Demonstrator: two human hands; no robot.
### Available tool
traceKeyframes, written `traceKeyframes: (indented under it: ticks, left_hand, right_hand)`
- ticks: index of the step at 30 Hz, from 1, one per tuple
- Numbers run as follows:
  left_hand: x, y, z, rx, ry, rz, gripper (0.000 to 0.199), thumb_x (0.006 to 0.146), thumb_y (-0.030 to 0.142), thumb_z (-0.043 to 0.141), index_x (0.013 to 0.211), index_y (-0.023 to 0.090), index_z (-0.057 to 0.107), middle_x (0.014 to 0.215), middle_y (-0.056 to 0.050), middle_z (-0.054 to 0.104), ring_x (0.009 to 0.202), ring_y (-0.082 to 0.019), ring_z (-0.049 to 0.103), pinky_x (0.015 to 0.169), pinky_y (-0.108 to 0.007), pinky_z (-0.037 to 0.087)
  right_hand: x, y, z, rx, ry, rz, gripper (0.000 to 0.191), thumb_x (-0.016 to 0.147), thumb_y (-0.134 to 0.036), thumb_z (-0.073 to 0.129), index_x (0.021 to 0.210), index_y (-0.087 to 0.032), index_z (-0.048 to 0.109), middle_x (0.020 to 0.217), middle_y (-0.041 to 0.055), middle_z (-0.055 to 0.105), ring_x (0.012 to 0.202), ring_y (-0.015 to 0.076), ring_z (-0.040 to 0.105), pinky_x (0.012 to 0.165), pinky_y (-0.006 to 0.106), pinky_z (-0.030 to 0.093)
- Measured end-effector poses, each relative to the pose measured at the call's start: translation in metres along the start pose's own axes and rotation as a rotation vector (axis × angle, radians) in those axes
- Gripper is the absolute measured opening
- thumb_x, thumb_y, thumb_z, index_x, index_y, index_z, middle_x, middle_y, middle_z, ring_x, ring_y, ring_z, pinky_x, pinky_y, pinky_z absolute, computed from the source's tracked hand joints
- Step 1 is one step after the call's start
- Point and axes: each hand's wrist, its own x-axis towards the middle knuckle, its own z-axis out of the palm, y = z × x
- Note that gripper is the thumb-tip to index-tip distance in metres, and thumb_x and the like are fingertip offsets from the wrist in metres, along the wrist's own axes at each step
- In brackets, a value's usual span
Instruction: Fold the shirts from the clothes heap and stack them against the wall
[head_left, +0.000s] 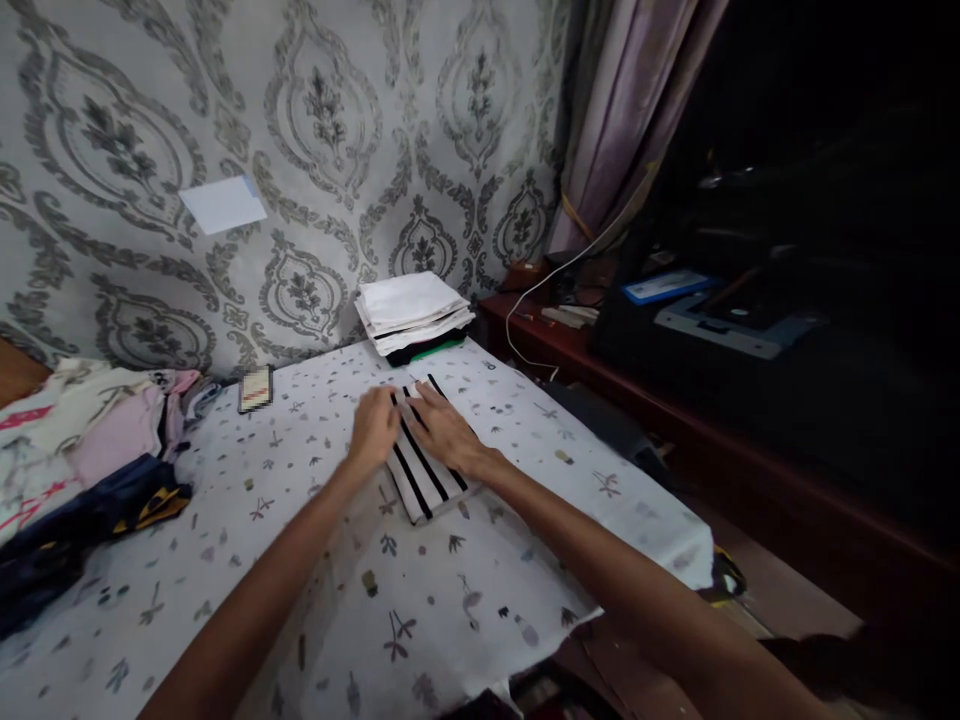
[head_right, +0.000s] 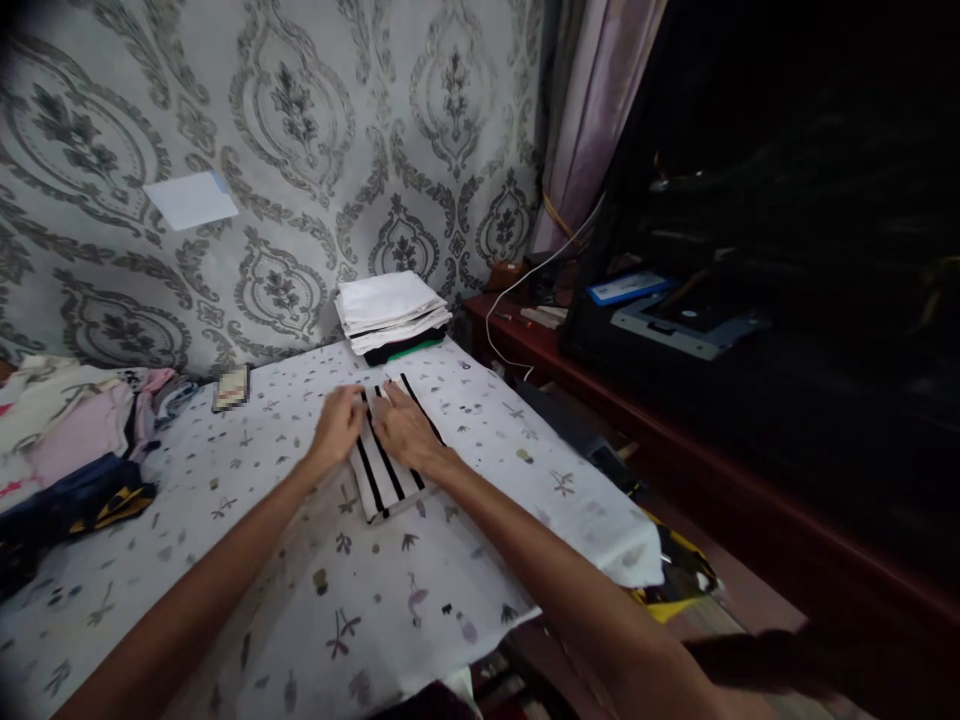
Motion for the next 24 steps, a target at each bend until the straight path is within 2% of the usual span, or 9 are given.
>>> traceKeyframes:
  ticks: [1,4,6,8,12,16,19,24]
  left_hand:
    - [0.013,-0.012,-0.007,-0.002,0.030,-0.069,0.030,0.089,0.023,0.048,0.117,0.020,0.058,0.120,-0.015,0.061,0.119,-0.031,0.054,0.105,-0.051,0.042]
    - [0.046,-0.044,-0.017,-0.045,-0.037,-0.187,0.028,0.086,0.024,0.053,0.113,0.020,0.059,0.100,-0.008,0.066,0.097,-0.025,0.062,0.091,-0.040,0.049]
    - [0.057,-0.055,-0.015,-0.073,-0.115,-0.180,0.025,0.087,0.028,0.051,0.108,0.020,0.061,0.083,-0.003,0.065,0.080,-0.020,0.062,0.077,-0.032,0.051]
    - [0.061,-0.061,-0.011,-0.082,-0.174,-0.152,0.024,0.089,0.032,0.048,0.104,0.020,0.064,0.077,0.000,0.064,0.073,-0.018,0.062,0.070,-0.027,0.049]
    - [0.062,-0.064,-0.003,-0.014,-0.225,-0.093,0.023,0.092,0.035,0.046,0.095,0.022,0.066,0.087,-0.002,0.070,0.082,-0.019,0.064,0.075,-0.027,0.046]
    - [0.059,-0.069,-0.002,0.143,-0.184,-0.114,0.020,0.093,0.034,0.048,0.088,0.023,0.064,0.083,-0.005,0.071,0.087,-0.025,0.064,0.084,-0.033,0.042]
    - [0.056,-0.070,-0.004,0.231,-0.140,-0.139,0.022,0.096,0.035,0.045,0.089,0.023,0.063,0.078,-0.007,0.070,0.089,-0.028,0.064,0.088,-0.037,0.041]
    - [0.069,-0.054,-0.006,0.252,-0.109,-0.067,0.022,0.094,0.033,0.045,0.089,0.022,0.063,0.089,-0.011,0.070,0.102,-0.031,0.060,0.092,-0.040,0.039]
  right_hand:
    - [-0.001,-0.003,0.003,-0.073,-0.039,0.017,0.052,0.093,-0.032,0.050,0.141,-0.013,0.053,0.162,0.0157,0.032,0.153,0.0290,0.021,0.123,0.048,0.019]
    - [-0.002,-0.005,0.009,-0.224,-0.146,0.143,0.062,0.094,-0.042,0.052,0.148,-0.012,0.046,0.163,0.0185,0.028,0.153,0.0334,0.016,0.123,0.054,0.012]
    - [-0.001,-0.002,0.011,-0.268,-0.187,0.178,0.067,0.095,-0.050,0.049,0.150,-0.012,0.043,0.164,0.0193,0.026,0.154,0.0347,0.013,0.122,0.057,0.009]
    - [0.000,0.001,0.013,-0.280,-0.199,0.170,0.071,0.096,-0.056,0.045,0.152,-0.013,0.041,0.164,0.0188,0.024,0.154,0.0352,0.010,0.122,0.058,0.007]
    - [0.000,0.003,0.014,-0.273,-0.208,0.187,0.076,0.095,-0.063,0.041,0.155,-0.016,0.038,0.165,0.0179,0.022,0.155,0.0344,0.006,0.122,0.058,0.004]
    - [-0.001,0.003,0.014,-0.247,-0.224,0.190,0.076,0.095,-0.061,0.043,0.154,-0.014,0.038,0.166,0.0191,0.017,0.155,0.0334,0.003,0.122,0.057,0.002]
    - [-0.002,0.003,0.013,-0.218,-0.204,0.171,0.073,0.094,-0.060,0.045,0.152,-0.017,0.042,0.166,0.0170,0.018,0.155,0.0322,0.003,0.122,0.058,0.003]
    - [-0.003,0.000,0.012,-0.249,-0.200,0.183,0.070,0.095,-0.055,0.049,0.150,-0.012,0.044,0.164,0.0224,0.021,0.155,0.0345,0.006,0.121,0.060,0.004]
